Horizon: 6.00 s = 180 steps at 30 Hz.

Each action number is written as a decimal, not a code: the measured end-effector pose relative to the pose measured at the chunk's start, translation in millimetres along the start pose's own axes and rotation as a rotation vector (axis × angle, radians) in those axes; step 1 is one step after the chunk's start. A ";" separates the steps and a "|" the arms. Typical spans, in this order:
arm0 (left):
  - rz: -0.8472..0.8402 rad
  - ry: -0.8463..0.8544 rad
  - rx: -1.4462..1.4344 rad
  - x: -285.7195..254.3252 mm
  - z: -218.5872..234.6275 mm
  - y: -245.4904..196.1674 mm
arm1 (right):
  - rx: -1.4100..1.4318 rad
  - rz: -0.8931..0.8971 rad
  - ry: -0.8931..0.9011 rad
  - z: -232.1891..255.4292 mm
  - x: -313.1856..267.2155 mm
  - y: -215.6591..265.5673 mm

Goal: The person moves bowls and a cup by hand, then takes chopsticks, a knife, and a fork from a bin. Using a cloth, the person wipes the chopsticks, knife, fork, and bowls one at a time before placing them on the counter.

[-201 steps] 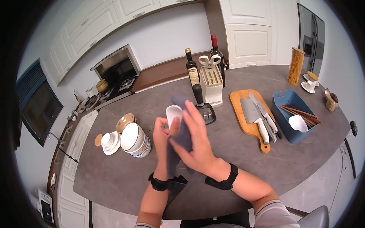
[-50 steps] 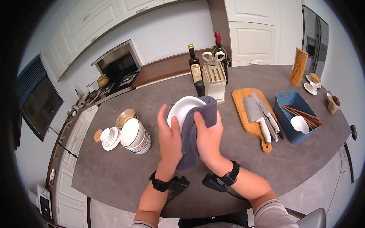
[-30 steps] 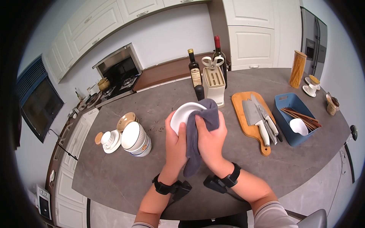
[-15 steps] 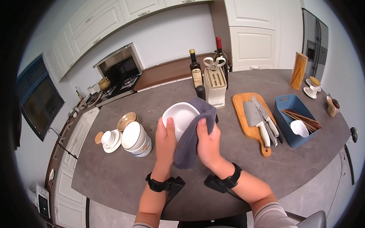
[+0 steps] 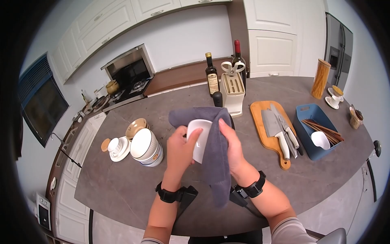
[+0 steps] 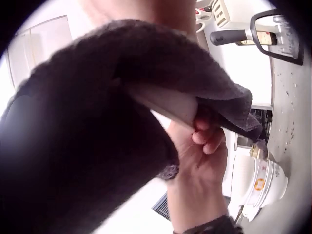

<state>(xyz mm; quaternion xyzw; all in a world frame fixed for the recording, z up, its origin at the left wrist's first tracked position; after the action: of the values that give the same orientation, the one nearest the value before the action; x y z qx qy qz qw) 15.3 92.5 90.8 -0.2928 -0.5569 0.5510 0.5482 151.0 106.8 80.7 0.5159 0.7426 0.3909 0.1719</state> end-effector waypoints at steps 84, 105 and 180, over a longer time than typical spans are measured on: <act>-0.109 0.698 0.162 -31.0 5.2 -20.6 | -1.761 0.396 -0.434 124.7 -36.3 152.7; -0.120 0.814 0.329 -33.6 16.7 -23.6 | -2.041 -0.275 -0.498 292.8 -93.1 218.2; -0.339 0.321 0.354 13.9 3.7 31.8 | -1.459 0.157 -0.019 37.1 19.8 -6.3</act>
<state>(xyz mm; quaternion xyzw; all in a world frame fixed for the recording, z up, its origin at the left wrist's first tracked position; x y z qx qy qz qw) -0.1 111.4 65.8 -0.1790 -0.3994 0.4867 0.7560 163.3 138.6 55.4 0.3254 0.2529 0.7926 0.4494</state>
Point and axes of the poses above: each hand's wrist, its own x-axis towards the middle knuckle, its own z-axis out of the back of the hand, y = z × x, the point moved 1 cm from there along x, towards the middle knuckle, and after that the axes turned 6 degrees about -x, right-handed, at the moved point
